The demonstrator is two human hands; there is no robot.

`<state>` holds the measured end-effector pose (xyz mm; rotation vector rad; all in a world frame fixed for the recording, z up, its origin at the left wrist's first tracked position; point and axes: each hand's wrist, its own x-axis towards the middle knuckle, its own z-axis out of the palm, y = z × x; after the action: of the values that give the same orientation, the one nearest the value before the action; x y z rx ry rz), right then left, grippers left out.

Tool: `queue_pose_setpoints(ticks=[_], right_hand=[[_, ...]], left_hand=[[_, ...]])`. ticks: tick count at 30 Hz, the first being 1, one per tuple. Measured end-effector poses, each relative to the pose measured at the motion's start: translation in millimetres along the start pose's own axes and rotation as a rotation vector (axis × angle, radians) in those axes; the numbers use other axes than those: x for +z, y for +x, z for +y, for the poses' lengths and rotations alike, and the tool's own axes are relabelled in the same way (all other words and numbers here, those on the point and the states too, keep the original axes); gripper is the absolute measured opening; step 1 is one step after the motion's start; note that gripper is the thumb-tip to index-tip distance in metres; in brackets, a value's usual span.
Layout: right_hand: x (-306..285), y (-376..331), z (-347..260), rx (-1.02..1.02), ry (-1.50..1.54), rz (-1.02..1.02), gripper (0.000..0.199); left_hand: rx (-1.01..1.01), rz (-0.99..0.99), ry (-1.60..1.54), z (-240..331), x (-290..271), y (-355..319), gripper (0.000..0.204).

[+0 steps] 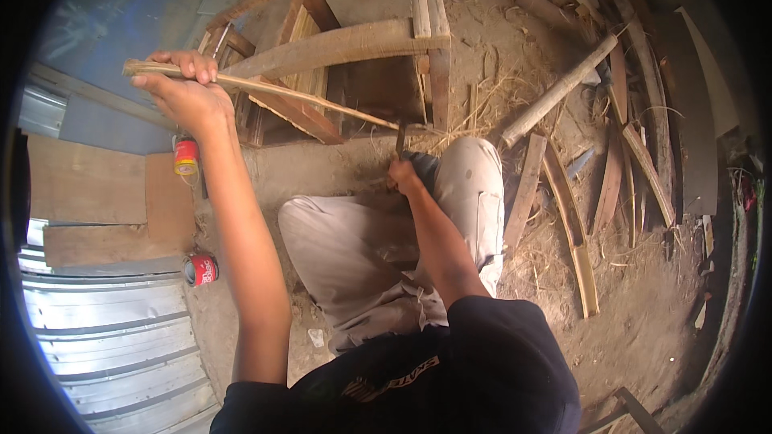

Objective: The person sits on the floor and uses a metal file to sharpen a machete blade, then uses a hammer to tap a small wooden piece. The person handles wood scraps and a file while seated.

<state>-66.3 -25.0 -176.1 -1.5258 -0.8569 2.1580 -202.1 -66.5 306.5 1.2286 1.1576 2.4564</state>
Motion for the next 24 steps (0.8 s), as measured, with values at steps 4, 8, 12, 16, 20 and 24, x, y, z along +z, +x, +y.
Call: queue_pose_setpoints(ticks=[4, 8, 12, 16, 20, 24], right_hand=[[27.2, -43.0, -21.1, -0.501, -0.325, 0.208, 0.045], [5.2, -29.3, 7.9, -0.740, -0.709, 0.464, 0.027], [-31.3, 23.1, 37.4, -0.738, -1.399, 0.430, 0.038], [-8.4, 12.7, 23.5, -0.121, -0.068, 0.107, 0.058], [23.8, -60.8, -16.7, -0.490, -0.414, 0.281, 0.061], [42.7, -97.9, -36.5, -0.832, -0.628, 0.423, 0.049]], left_hand=[[-0.006, -0.042, -0.038, -4.0, 2.9, 0.7, 0.056], [-0.017, -0.028, -0.024, -0.2, 9.4, -4.4, 0.057], [-0.034, -0.025, -0.056, 6.7, 9.2, -11.3, 0.057], [-0.009, -0.037, -0.062, 0.5, -2.0, -8.5, 0.057], [-0.014, 0.004, -0.175, -7.7, -17.0, 5.6, 0.061], [-0.008, -0.125, -0.351, -8.5, -32.2, 8.3, 0.066]])
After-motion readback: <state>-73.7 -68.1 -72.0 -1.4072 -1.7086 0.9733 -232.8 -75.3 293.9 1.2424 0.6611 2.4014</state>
